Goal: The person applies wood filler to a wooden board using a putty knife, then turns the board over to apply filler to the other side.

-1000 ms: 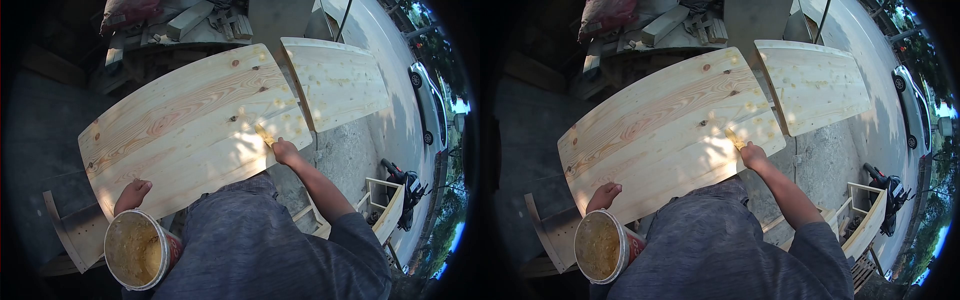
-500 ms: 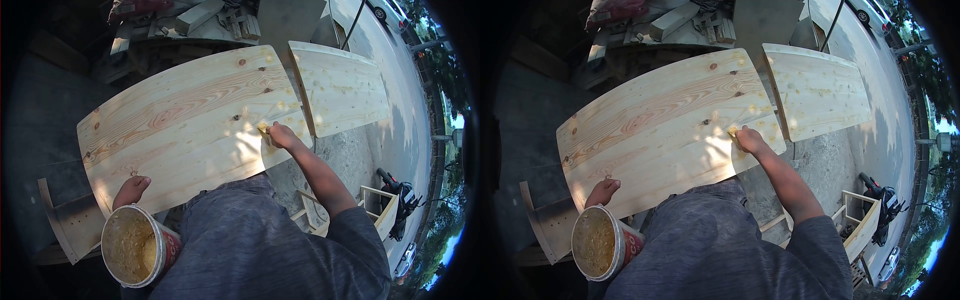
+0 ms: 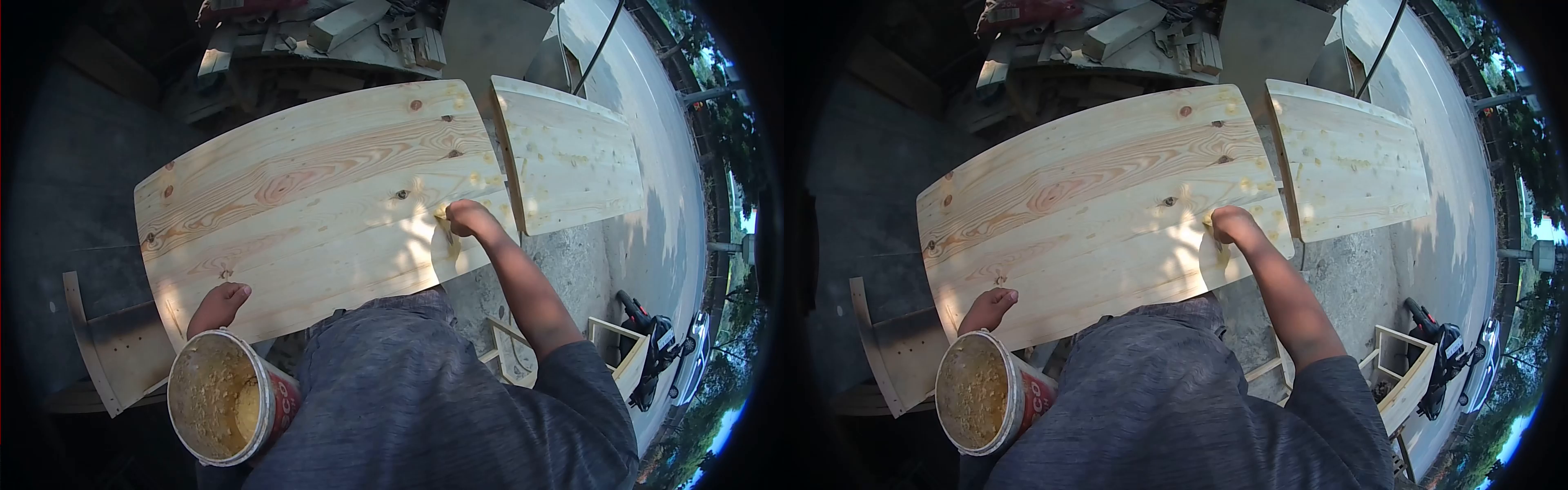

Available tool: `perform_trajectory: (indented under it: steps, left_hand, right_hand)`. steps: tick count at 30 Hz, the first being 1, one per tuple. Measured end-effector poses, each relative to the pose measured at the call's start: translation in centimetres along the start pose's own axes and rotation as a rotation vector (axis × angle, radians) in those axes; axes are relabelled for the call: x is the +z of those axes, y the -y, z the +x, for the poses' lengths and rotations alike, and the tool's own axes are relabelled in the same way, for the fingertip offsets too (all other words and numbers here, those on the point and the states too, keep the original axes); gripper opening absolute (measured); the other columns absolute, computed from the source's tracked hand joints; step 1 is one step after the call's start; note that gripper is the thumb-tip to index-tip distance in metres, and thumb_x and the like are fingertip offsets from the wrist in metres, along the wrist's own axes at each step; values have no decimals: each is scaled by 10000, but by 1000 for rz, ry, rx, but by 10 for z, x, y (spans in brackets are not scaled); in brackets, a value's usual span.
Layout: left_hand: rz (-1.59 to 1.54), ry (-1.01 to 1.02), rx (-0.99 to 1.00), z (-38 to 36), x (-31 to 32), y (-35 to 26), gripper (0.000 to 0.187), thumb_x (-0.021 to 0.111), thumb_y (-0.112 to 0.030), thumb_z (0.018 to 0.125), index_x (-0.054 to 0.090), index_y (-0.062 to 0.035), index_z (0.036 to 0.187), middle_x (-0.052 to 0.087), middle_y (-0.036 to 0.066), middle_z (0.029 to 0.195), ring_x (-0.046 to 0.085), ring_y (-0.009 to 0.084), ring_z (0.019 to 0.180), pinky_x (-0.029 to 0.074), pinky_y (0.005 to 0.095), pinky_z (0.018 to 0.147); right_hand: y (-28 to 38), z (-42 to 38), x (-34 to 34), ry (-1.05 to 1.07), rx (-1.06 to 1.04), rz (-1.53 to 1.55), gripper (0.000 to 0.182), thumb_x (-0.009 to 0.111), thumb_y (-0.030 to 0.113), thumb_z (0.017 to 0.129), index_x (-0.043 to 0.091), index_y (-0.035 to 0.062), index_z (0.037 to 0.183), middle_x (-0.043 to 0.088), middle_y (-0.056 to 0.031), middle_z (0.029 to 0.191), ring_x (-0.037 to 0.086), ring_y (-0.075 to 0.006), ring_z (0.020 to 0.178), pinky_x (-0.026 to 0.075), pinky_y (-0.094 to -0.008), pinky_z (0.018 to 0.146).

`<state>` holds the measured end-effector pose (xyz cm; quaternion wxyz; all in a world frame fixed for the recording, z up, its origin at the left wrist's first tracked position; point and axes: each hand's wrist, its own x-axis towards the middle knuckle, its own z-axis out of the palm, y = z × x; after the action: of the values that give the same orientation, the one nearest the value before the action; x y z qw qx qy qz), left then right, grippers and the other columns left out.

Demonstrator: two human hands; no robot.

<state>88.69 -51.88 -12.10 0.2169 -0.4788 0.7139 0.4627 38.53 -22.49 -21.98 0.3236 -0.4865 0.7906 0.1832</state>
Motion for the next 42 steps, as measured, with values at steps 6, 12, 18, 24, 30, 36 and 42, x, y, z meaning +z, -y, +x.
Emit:
perform_trajectory:
  steps: [6,12,18,24,30,36,42]
  left_hand:
    - [-3,-56,34,-3,3,20,506,606,-438,1015,692,20,1212,708,192,1134,665,302,1071,489,396,962]
    - [45,-67,-10,-11,5,35,493,596,-442,1013,696,3,1202,697,205,1129,658,337,1084,488,410,970]
    - [32,-85,4,-18,1,48,481,589,-433,1016,699,-2,1200,695,212,1125,662,343,1079,493,419,967]
    - [9,-90,-46,-28,-1,61,488,592,-438,1015,699,-1,1203,695,216,1141,663,346,1094,493,414,979]
    - [-110,-128,-82,-49,3,45,498,595,-446,1015,696,-2,1215,696,208,1156,662,339,1108,492,410,986]
    - [-172,-157,-121,-67,33,50,493,596,-431,1018,689,12,1215,696,210,1146,664,325,1098,486,401,987]
    - [-256,-219,-158,-116,71,50,483,587,-415,1024,686,29,1186,707,201,1046,678,289,1027,489,387,955]
  right_hand:
    - [82,-15,-36,-259,-55,251,360,514,50,847,696,40,1157,677,-285,1125,685,-411,1039,554,-466,910]
    - [140,15,-40,-203,-18,266,468,534,52,888,614,78,1348,569,-279,1260,654,-438,1105,548,-500,945]
    - [167,59,-43,-298,-22,214,331,575,51,880,640,-12,1199,532,-317,1274,690,-448,1015,589,-495,866]
    - [171,79,-60,-256,-87,152,230,600,55,849,691,-65,1023,578,-325,1201,702,-436,945,601,-478,818]
    - [173,81,-63,-80,-140,103,316,590,79,849,675,-81,1108,597,-344,1213,670,-432,1073,570,-463,924]
    - [164,89,-98,-19,-147,45,297,604,89,824,724,-9,1078,688,-306,1110,682,-417,1065,574,-471,899]
    - [188,84,-85,-190,-470,51,293,582,89,874,710,27,1130,647,-280,1150,696,-418,991,577,-491,865]
